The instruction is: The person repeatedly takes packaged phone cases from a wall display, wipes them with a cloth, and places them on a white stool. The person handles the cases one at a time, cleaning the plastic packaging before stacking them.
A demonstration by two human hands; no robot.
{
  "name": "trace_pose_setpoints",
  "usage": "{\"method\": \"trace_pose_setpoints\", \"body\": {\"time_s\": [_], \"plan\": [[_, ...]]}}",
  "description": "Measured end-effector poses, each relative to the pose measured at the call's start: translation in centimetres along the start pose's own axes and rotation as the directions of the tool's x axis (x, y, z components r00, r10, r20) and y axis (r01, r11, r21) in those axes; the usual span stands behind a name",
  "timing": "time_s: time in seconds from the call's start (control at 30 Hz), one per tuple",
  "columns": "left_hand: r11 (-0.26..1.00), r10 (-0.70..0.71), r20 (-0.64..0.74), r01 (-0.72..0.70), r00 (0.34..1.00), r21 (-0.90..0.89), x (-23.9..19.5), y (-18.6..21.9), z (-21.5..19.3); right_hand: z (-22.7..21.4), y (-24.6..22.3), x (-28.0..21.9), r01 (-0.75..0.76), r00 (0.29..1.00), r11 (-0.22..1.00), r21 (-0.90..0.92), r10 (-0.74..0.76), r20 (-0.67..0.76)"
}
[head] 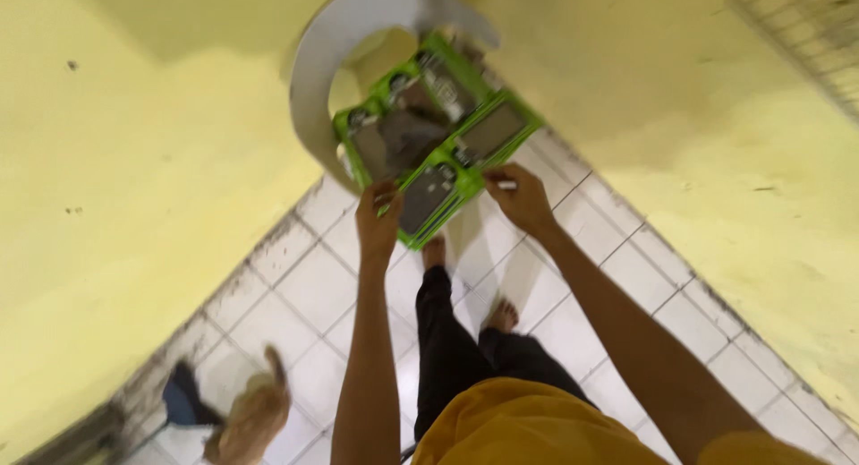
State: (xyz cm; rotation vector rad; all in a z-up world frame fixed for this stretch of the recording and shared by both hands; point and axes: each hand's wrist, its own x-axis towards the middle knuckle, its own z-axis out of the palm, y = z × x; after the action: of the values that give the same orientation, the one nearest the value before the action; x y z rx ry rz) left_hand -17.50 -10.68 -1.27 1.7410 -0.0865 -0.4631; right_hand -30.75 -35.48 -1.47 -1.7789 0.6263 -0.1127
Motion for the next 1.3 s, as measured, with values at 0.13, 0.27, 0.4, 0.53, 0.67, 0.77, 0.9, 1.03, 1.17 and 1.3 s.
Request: {"method": "trace_pose_setpoints", "body": {"time_s": [0.13,0.27,0.4,0.53,0.67,0.77,0.9,1.03,1.17,1.3], "plan": [[0.978,-0.050,-0.052,0.060,0.997,0.200,4.4,-4.7,0.4,5.9,1.1,5.7,-0.028,0.994,0.974,-0.226,0.052,0.100],[0.976,0.027,0.071,-0.041,0.997,0.214,7.0,-8.4,1.2,10.6,3.6,6.9,0.104,0.985,0.853,-0.511,-0.016,0.175],[0.716,-0.096,0.239,-0.100,0.966,0.691,6.7,-9.6,1.7,13.5,4.6,4.8,-0.012,0.976,0.775,-0.632,0.147,0.161],[0.527,-0.115,0.304,-0.202,0.946,0.825,6.9,-10.0,2.4,14.8,4.6,4.3,-0.015,0.970,0.708,-0.706,0.180,0.160],[0.583,-0.121,0.257,-0.141,0.959,0.800,6.3,-11.8,1.7,15.7,5.5,3.2,-0.044,0.977,0.740,-0.671,0.171,0.125],[0.647,-0.128,0.245,-0.107,0.961,0.755,6.9,-12.4,1.8,15.6,6.2,3.5,-0.024,0.976,0.728,-0.685,0.164,0.140],[0.759,-0.205,0.240,-0.001,0.949,0.651,6.9,-11.1,1.4,14.6,6.0,2.5,-0.001,0.994,0.782,-0.623,0.068,0.083],[0.849,-0.317,0.346,0.102,0.883,0.518,8.4,-7.9,-1.5,12.6,4.5,3.0,0.032,0.972,0.902,-0.431,-0.129,-0.197],[0.935,-0.319,0.349,0.232,0.881,0.270,8.6,-5.1,-6.8,12.4,3.9,8.7,-0.122,0.940,0.985,-0.120,0.076,-0.334],[0.920,-0.334,0.298,0.378,0.894,-0.104,7.4,-4.4,-10.4,15.0,4.2,17.0,0.301,0.940,0.729,-0.615,-0.337,0.060]]}}
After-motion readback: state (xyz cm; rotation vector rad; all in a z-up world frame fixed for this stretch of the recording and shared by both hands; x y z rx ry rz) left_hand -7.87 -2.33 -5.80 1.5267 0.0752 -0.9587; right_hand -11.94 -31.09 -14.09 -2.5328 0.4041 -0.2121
